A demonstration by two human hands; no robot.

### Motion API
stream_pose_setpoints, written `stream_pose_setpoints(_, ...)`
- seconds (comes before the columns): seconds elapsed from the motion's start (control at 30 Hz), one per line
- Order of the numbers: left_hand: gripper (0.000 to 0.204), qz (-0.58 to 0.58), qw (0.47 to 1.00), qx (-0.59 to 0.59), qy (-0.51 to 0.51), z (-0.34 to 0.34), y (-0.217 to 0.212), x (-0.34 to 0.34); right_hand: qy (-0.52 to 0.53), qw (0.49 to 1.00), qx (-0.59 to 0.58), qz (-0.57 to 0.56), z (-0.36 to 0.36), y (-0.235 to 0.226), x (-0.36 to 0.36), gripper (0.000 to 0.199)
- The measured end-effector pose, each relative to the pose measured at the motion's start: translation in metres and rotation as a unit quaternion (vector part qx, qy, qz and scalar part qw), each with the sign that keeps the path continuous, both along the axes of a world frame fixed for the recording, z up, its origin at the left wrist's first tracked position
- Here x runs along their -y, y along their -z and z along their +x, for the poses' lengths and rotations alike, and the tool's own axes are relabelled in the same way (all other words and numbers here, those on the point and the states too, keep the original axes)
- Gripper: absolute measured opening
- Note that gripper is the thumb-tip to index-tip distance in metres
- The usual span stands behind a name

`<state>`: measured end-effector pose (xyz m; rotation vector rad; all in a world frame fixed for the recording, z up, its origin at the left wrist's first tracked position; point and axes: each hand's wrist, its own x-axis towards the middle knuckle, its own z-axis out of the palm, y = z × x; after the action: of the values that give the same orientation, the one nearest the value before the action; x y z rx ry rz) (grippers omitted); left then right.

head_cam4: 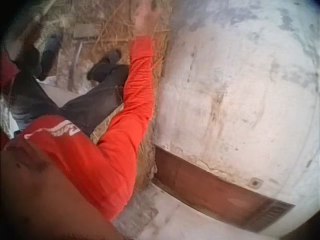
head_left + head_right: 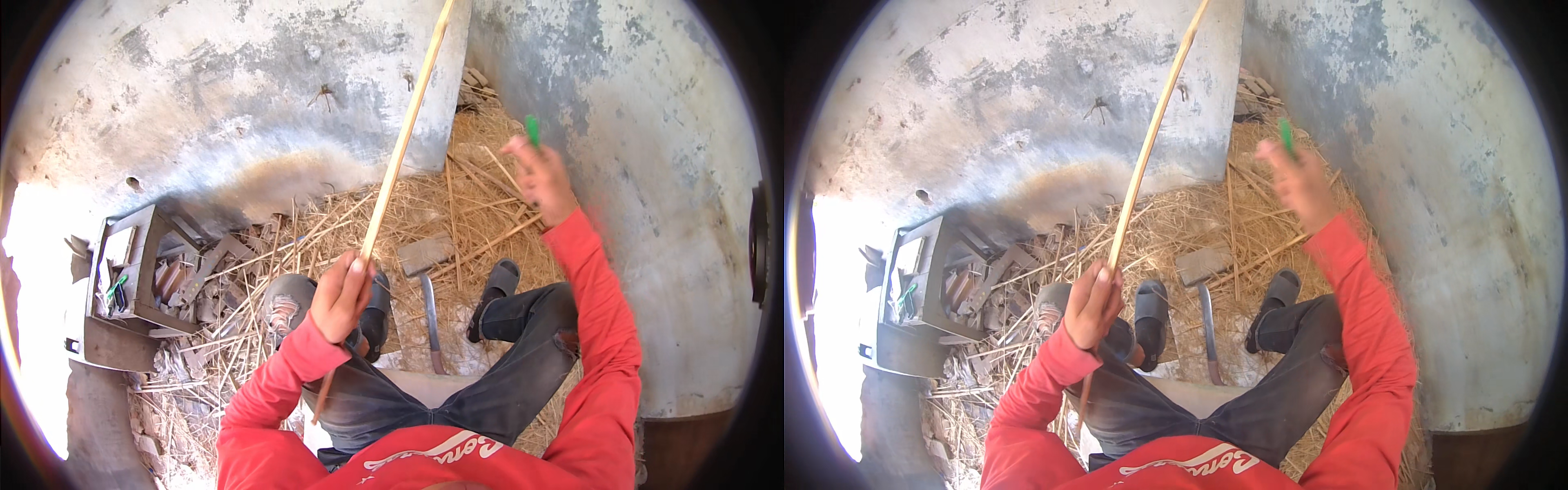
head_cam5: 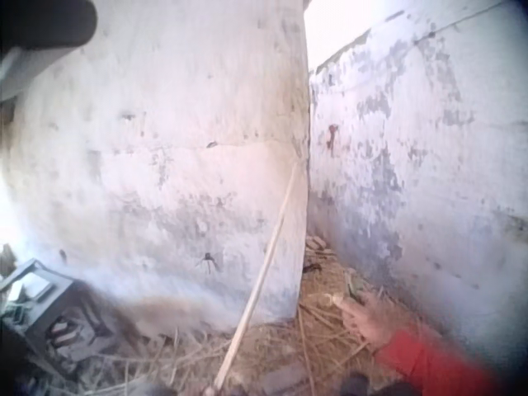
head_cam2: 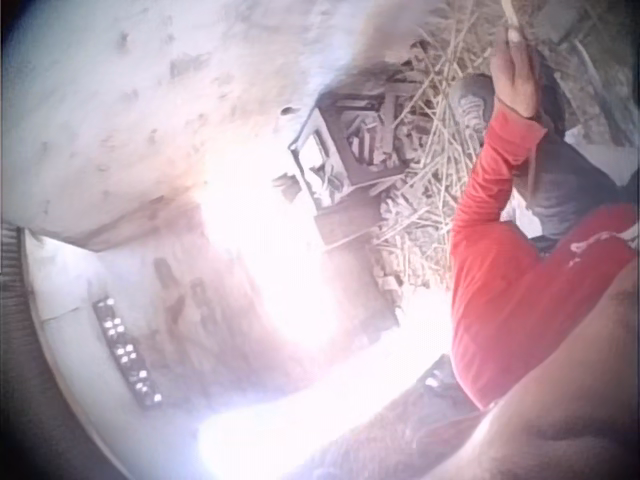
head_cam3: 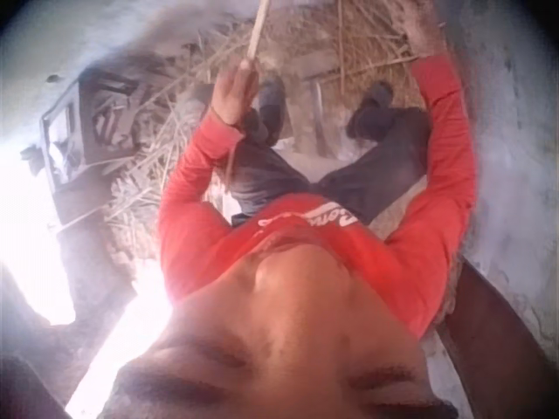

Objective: The person uses a blade and then a smaller green-handled tool to shave and smooth the surface of a long, thin wooden stick while sitting on a floor covered in straw.

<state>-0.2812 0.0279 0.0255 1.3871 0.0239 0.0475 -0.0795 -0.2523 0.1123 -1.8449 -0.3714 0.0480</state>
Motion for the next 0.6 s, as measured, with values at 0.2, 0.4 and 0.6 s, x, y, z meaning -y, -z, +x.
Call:
stream_pose_setpoints(0.2,0.027,0.105,0.986,0.112,-0.058,0.039,-0.039,0.061,-0.141,0.983,0.072,0.098,-0.071,-0.004,-0.081,0.034)
stream_pose_setpoints(0.4,0.035,0.403,0.824,0.345,-0.197,0.056,-0.069,0.057,-0.079,0.944,0.307,-0.087,-0.037,-0.044,-0.078,0.026)
stream_pose_setpoints(0.6,0.040,0.626,0.546,0.448,-0.332,0.007,-0.129,-0.001,-0.090,0.804,0.451,-0.376,-0.016,-0.030,-0.043,0.020)
